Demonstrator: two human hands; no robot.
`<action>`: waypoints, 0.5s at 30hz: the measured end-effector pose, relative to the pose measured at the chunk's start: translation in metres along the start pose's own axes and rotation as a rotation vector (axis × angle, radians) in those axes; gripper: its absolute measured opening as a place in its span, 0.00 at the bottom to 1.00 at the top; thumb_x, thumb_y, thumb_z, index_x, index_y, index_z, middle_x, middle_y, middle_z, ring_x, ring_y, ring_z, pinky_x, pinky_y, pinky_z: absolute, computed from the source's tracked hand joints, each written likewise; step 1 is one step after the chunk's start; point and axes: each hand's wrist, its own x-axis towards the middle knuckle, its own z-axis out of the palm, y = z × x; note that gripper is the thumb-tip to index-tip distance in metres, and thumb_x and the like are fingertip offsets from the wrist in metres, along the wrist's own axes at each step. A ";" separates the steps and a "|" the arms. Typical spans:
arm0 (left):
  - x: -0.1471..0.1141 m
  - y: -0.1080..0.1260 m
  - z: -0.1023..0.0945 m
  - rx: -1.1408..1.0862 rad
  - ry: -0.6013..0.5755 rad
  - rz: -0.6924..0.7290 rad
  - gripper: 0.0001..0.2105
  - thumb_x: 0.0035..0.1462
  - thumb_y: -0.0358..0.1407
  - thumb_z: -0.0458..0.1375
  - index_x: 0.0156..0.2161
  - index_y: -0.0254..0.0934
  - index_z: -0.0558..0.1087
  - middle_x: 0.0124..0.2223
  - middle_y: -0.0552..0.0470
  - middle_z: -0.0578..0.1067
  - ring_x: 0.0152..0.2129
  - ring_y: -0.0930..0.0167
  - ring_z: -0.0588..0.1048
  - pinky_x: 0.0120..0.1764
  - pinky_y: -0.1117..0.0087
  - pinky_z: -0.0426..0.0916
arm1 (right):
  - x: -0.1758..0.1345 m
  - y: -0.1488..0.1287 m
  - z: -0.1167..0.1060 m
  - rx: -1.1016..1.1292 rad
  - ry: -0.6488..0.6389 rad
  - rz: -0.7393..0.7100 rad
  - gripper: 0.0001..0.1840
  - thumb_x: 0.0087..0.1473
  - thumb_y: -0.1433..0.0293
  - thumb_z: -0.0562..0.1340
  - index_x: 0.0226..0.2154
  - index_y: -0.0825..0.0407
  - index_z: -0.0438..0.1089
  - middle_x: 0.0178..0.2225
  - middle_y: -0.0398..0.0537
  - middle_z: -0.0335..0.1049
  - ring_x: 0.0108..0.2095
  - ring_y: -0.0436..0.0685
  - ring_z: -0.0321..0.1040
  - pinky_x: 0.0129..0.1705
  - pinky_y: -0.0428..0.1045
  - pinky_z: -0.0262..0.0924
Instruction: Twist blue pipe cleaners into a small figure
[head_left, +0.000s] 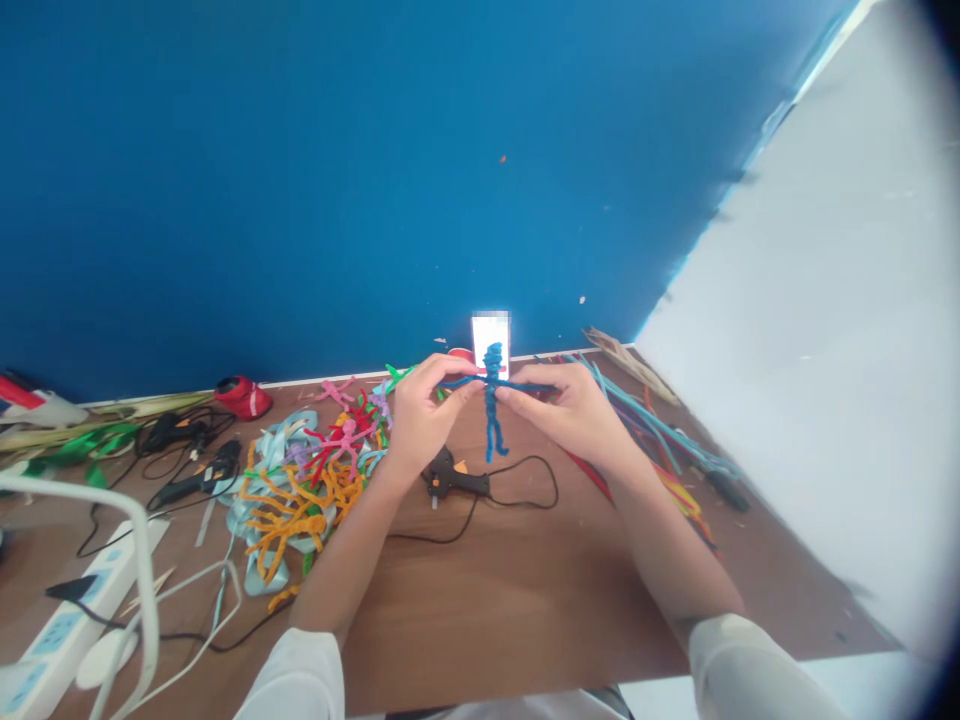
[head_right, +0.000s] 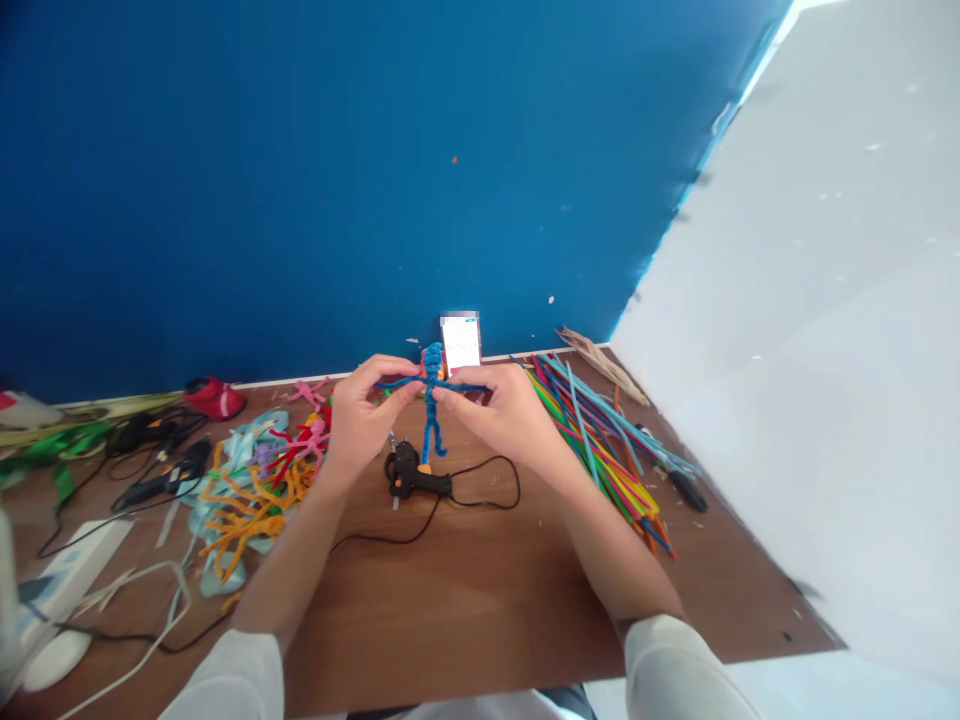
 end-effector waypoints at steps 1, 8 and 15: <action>0.001 -0.002 -0.001 0.058 0.003 0.053 0.03 0.53 0.33 0.69 0.35 0.41 0.81 0.39 0.50 0.80 0.39 0.69 0.76 0.45 0.71 0.69 | 0.001 0.001 0.001 0.040 0.014 0.001 0.12 0.56 0.61 0.67 0.32 0.53 0.80 0.29 0.45 0.76 0.29 0.51 0.66 0.30 0.47 0.57; 0.003 -0.024 0.000 0.272 0.055 0.497 0.02 0.60 0.35 0.64 0.38 0.40 0.79 0.37 0.51 0.81 0.35 0.71 0.79 0.39 0.70 0.72 | 0.009 0.017 0.014 0.446 0.025 0.144 0.16 0.48 0.59 0.73 0.35 0.51 0.75 0.27 0.43 0.74 0.25 0.49 0.65 0.27 0.47 0.61; 0.006 -0.023 -0.003 0.283 0.095 0.514 0.03 0.59 0.35 0.65 0.35 0.38 0.78 0.35 0.51 0.81 0.33 0.72 0.80 0.37 0.71 0.73 | 0.000 0.001 0.009 0.224 0.407 0.006 0.25 0.49 0.60 0.73 0.48 0.47 0.68 0.42 0.45 0.71 0.34 0.50 0.68 0.31 0.46 0.62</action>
